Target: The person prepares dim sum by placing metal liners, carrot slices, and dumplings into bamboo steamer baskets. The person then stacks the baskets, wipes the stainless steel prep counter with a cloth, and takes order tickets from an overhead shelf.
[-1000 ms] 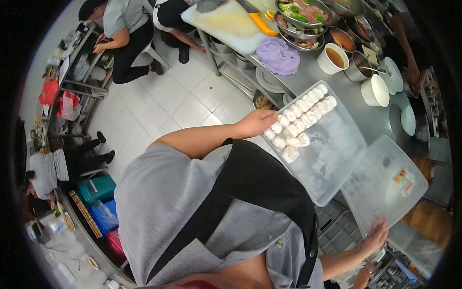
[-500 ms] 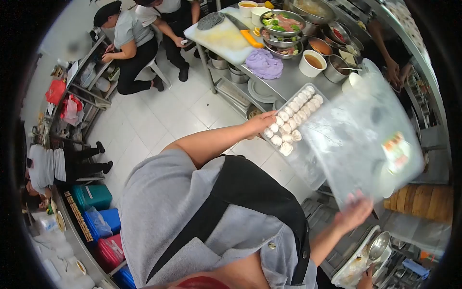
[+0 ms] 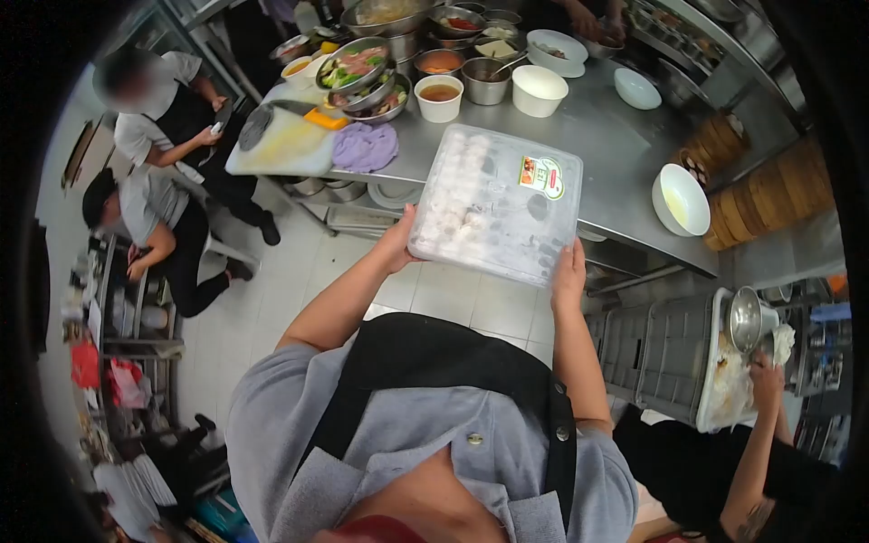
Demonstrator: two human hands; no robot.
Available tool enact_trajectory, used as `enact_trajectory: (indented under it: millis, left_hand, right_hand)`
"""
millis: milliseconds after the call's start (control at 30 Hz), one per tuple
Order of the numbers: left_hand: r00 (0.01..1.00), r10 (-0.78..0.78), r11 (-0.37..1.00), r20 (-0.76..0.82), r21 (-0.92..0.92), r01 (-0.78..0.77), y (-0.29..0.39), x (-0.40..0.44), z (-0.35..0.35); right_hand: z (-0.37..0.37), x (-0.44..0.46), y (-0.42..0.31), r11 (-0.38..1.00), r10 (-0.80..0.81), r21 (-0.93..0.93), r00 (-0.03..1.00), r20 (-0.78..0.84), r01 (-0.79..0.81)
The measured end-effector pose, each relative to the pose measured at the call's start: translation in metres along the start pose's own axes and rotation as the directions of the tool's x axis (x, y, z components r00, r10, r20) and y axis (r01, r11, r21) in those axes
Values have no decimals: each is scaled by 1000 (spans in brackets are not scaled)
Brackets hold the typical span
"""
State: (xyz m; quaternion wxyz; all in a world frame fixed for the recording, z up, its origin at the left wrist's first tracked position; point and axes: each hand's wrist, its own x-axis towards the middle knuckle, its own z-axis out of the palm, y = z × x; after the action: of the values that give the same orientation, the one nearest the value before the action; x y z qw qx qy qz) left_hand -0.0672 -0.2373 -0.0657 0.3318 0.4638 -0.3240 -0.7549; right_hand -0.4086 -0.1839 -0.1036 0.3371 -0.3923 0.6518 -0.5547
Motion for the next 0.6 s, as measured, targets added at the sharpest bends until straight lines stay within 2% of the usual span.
enact_trajectory:
  millis: [67,100,167,233,267,333,433,467,567,600]
  left_hand:
    - [993,-34,999,110,37,30,5,8,-8]
    - [988,-47,998,148,46,40,14,2,-9]
    - [999,-1,992,36,125,-3,20,2,-10]
    - [996,90,957,-19,279,-82,15,20,-28]
    - [997,41,980,62,192,-52,14,29,-38]
    - [969,-34,999,246,38,26,17,43,-58]
    - [938,-114,991,327,-23,128,40,45,-70]
    - [941,-142,984,309,-61,168,49,42,-71]
    - [953,-77,994,292,-48,95,28,59,-84]
    - [963,-19,992,269,-112,51,26,54,-81]
  right_hand:
    - [13,2,-16,997,36,-74,999,18,-35]
    - [17,6,-15,985,146,-93,989,3,-145]
    - [19,5,-12,920,367,-150,930,-4,-363]
    - [33,-19,-47,882,453,-167,891,34,-442]
    - [34,-21,-36,904,423,-98,904,64,-416]
    - [48,-35,-43,886,461,-65,887,20,-459]
    - [61,-56,-38,892,449,-53,893,-34,-450]
    - [65,-62,-34,898,435,-48,899,-45,-437]
    - [62,-72,-20,942,286,-145,949,-129,-304]
    - [59,-74,-32,944,259,-188,962,-82,-270]
